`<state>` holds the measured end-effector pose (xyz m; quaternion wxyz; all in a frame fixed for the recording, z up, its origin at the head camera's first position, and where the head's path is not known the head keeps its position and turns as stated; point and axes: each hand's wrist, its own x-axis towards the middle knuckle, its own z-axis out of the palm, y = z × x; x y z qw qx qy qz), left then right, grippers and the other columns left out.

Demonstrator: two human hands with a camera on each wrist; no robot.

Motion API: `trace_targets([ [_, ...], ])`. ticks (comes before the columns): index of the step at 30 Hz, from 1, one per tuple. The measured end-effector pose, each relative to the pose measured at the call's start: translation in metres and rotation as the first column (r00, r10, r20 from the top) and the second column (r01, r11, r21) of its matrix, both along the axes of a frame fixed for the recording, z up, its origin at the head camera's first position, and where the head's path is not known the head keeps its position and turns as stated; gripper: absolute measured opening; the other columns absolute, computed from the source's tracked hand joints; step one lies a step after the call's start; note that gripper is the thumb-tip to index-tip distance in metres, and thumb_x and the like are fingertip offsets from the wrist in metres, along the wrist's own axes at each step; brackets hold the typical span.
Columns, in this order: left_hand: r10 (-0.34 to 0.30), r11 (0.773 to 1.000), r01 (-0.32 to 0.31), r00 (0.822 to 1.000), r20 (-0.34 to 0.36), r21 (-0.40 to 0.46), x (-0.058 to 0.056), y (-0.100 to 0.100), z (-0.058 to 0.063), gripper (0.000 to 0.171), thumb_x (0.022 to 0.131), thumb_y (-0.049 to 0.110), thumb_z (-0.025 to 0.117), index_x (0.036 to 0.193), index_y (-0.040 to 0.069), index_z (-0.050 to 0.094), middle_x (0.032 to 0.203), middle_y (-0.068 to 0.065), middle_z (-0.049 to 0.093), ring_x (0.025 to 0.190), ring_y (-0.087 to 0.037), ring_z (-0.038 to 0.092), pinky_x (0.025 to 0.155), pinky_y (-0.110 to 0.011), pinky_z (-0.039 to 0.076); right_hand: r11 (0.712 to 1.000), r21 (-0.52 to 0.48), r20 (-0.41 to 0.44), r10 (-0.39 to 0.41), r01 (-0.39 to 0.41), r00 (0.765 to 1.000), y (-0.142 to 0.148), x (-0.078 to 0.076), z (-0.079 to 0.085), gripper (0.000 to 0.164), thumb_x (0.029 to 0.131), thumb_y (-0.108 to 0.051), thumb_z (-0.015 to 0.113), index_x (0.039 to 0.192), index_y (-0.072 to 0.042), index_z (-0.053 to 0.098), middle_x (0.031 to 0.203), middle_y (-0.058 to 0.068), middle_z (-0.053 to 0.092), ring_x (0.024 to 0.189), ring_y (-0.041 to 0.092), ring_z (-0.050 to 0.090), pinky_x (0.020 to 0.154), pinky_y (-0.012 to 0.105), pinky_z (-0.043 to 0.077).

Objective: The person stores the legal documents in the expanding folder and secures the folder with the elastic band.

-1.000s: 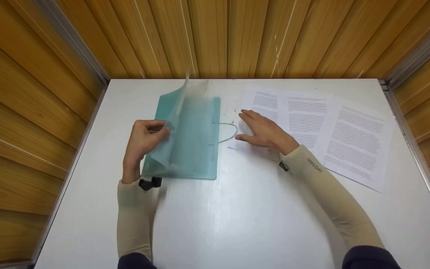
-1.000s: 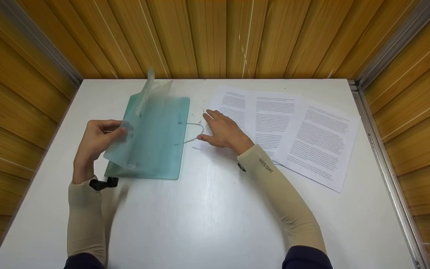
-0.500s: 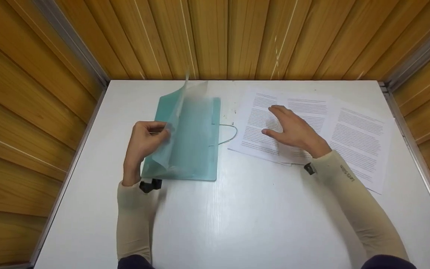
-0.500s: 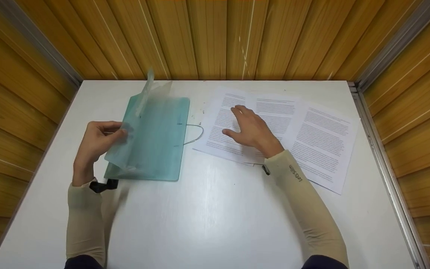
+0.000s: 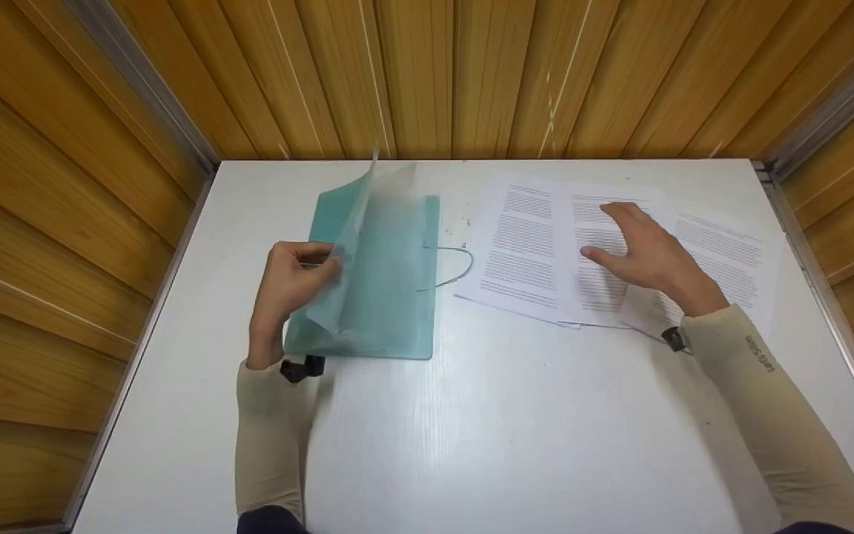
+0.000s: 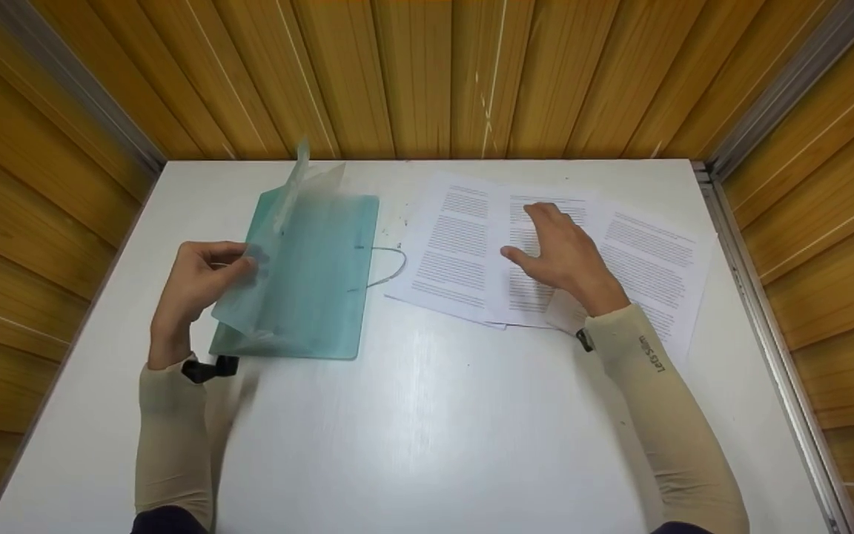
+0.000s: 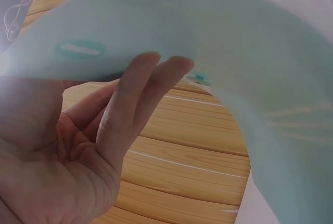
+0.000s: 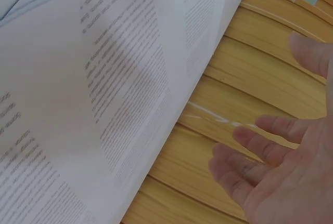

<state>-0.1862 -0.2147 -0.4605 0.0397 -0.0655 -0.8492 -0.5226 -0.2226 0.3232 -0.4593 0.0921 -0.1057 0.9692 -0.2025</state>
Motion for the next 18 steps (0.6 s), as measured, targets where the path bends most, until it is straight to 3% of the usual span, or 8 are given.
trace_targets([
  [8, 0.036, 0.999, -0.036, 0.999, 0.004, -0.029, 0.004, -0.009, 0.001, 0.026, 0.094, 0.006, 0.072, 0.116, -0.003, 0.081, 0.11, -0.022, 0.079, 0.094, -0.029, 0.076, 0.072, -0.018, 0.057, 0.996, -0.015, 0.0, -0.088, 0.088, 0.996, 0.022, -0.001, 0.002, 0.102, 0.097, -0.067, 0.063, 0.167, -0.002, 0.027, 0.171, 0.027, 0.026, 0.156, 0.052, 0.027, 0.121, 0.073, 0.025],
  [18, 0.038, 0.999, -0.038, 0.999, 0.017, -0.029, 0.01, -0.007, -0.001, 0.025, 0.094, 0.007, 0.072, 0.116, -0.002, 0.081, 0.11, -0.021, 0.079, 0.094, -0.028, 0.076, 0.074, -0.019, 0.057, 0.978, 0.001, 0.046, -0.21, 0.21, 0.977, 0.071, 0.012, -0.004, 0.107, 0.097, -0.072, 0.06, 0.168, -0.001, 0.022, 0.17, 0.034, 0.022, 0.15, 0.06, 0.028, 0.114, 0.08, 0.027],
])
